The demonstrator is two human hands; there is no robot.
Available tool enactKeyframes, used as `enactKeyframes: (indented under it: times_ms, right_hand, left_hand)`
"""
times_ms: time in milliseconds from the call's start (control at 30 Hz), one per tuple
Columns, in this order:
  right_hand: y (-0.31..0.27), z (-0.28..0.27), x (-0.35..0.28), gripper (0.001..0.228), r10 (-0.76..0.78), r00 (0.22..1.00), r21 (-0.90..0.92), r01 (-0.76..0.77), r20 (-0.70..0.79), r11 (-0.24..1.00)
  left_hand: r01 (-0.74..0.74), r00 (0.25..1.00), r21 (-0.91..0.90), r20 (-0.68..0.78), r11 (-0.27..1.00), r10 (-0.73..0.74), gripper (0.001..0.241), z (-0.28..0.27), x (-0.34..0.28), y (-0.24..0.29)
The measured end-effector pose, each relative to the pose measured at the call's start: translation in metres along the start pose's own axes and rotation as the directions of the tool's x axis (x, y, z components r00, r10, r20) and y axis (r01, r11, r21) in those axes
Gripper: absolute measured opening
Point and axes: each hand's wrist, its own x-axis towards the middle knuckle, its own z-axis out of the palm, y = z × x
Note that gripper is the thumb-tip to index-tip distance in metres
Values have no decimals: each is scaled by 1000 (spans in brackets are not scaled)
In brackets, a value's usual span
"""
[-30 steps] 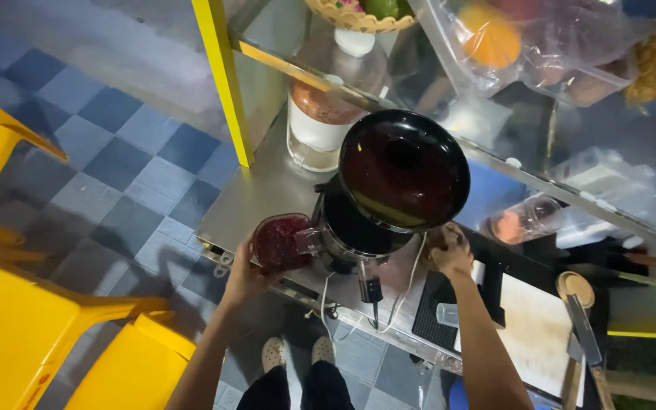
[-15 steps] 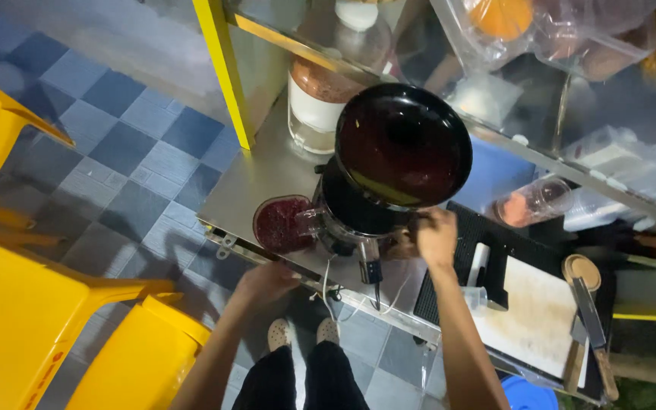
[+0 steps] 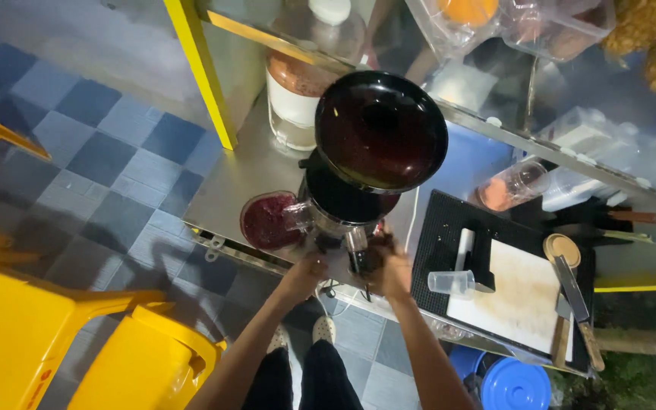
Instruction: The recorder prepares a fresh juice drink using a juicer and passion fruits.
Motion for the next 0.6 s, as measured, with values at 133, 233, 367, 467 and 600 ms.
enactKeyframes:
  times_ms: [133, 233, 367, 467, 600]
  right_hand:
    - [21, 13, -9, 25, -666, 745, -765, 410, -32, 496]
    - [55, 42, -33, 38, -707, 700, -479, 589, -99, 651]
    - [74, 48, -28, 36, -748, 638, -649, 651, 185, 394]
    - [68, 22, 11, 52, -814, 543, -784, 589, 206, 194]
    - [19, -14, 49, 49, -704, 686, -862, 457, 184, 219]
  left_hand:
    - [68, 998, -97, 25, 993, -66, 45, -11, 9, -18]
    - [9, 1000, -174, -8, 985, -10, 60, -10, -1, -4]
    - [-13, 1000, -83, -6, 996, 12, 35, -9, -23, 67]
    - [-5, 1000, 33, -1, 999, 5, 28, -18, -36, 93]
    - [-63, 949, 291, -278, 955, 148, 22, -35, -72, 149]
